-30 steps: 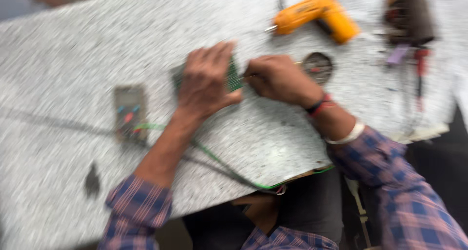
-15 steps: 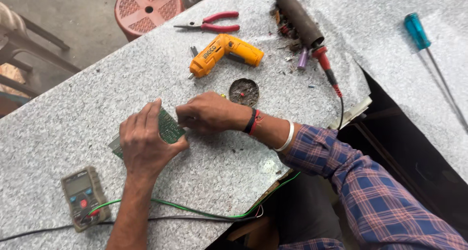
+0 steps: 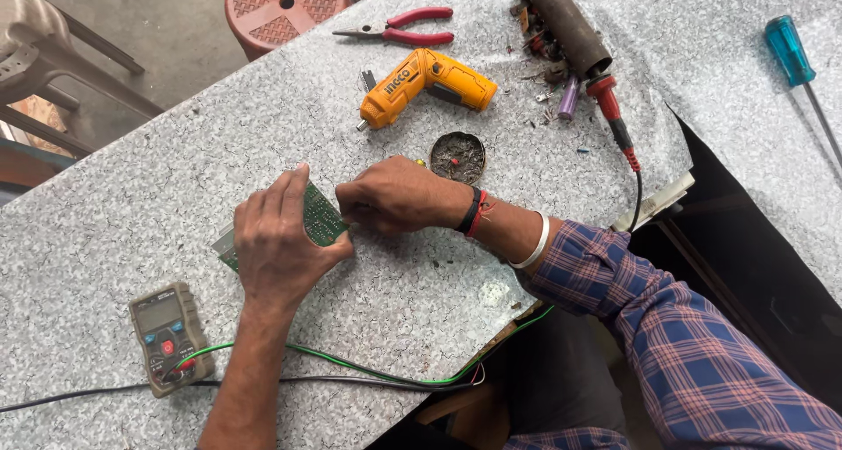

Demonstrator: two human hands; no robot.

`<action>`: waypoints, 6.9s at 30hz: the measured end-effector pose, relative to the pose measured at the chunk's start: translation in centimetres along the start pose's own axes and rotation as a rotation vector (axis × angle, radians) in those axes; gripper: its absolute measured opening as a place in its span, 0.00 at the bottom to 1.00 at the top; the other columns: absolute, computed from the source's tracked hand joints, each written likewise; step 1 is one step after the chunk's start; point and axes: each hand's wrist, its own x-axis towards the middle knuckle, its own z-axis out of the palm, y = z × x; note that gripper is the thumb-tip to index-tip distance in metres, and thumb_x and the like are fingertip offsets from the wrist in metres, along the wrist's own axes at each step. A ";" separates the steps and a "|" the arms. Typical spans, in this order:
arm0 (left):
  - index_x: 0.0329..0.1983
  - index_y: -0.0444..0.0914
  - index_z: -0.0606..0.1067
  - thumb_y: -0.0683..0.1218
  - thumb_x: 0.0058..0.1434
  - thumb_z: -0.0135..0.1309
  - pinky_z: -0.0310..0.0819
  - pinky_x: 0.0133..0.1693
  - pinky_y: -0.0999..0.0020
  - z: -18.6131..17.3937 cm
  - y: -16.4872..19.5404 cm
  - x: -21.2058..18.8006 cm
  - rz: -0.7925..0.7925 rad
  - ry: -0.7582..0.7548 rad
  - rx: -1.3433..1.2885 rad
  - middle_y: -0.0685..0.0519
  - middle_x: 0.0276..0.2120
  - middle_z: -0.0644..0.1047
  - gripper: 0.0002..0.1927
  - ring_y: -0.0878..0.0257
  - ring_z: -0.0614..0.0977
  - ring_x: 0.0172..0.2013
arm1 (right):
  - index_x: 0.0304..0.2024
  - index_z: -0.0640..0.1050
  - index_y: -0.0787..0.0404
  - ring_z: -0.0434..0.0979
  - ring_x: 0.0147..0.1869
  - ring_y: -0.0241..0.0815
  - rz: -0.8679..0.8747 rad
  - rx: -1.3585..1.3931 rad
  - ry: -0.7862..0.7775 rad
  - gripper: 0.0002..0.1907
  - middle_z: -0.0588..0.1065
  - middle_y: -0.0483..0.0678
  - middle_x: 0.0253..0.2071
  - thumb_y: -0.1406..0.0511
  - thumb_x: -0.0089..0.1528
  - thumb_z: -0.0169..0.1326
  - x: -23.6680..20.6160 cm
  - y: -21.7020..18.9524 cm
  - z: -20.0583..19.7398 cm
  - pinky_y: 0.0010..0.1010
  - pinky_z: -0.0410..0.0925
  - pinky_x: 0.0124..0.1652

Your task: The person holds a green circuit board on a workbench and uses a yellow-handled screwdriver to work on its components while a multimeter with test leads stays connected nearby. They reposition and turn the board several times to reach different areas and continue working on it by hand.

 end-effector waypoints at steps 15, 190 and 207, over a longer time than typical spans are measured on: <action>0.62 0.33 0.71 0.55 0.33 0.74 0.70 0.53 0.53 -1.4 2.4 0.2 -0.047 0.008 -0.051 0.44 0.53 0.77 0.51 0.50 0.79 0.48 | 0.36 0.75 0.57 0.79 0.33 0.57 -0.045 0.002 0.025 0.08 0.77 0.51 0.28 0.62 0.60 0.59 -2.0 -1.1 -1.7 0.47 0.69 0.31; 0.63 0.27 0.71 0.65 0.41 0.79 0.74 0.55 0.54 3.1 -3.4 -1.6 0.112 0.151 -0.011 0.41 0.54 0.76 0.55 0.50 0.79 0.50 | 0.40 0.77 0.64 0.82 0.39 0.40 -0.039 0.174 0.079 0.04 0.79 0.50 0.37 0.70 0.65 0.60 1.0 -0.2 -0.2 0.30 0.73 0.41; 0.63 0.28 0.71 0.68 0.41 0.77 0.79 0.49 0.59 2.9 -3.9 -2.3 0.156 0.197 0.061 0.44 0.49 0.76 0.56 0.53 0.81 0.44 | 0.37 0.74 0.65 0.80 0.35 0.49 -0.100 0.033 0.057 0.05 0.76 0.53 0.35 0.71 0.66 0.58 0.6 -1.5 0.6 0.36 0.72 0.36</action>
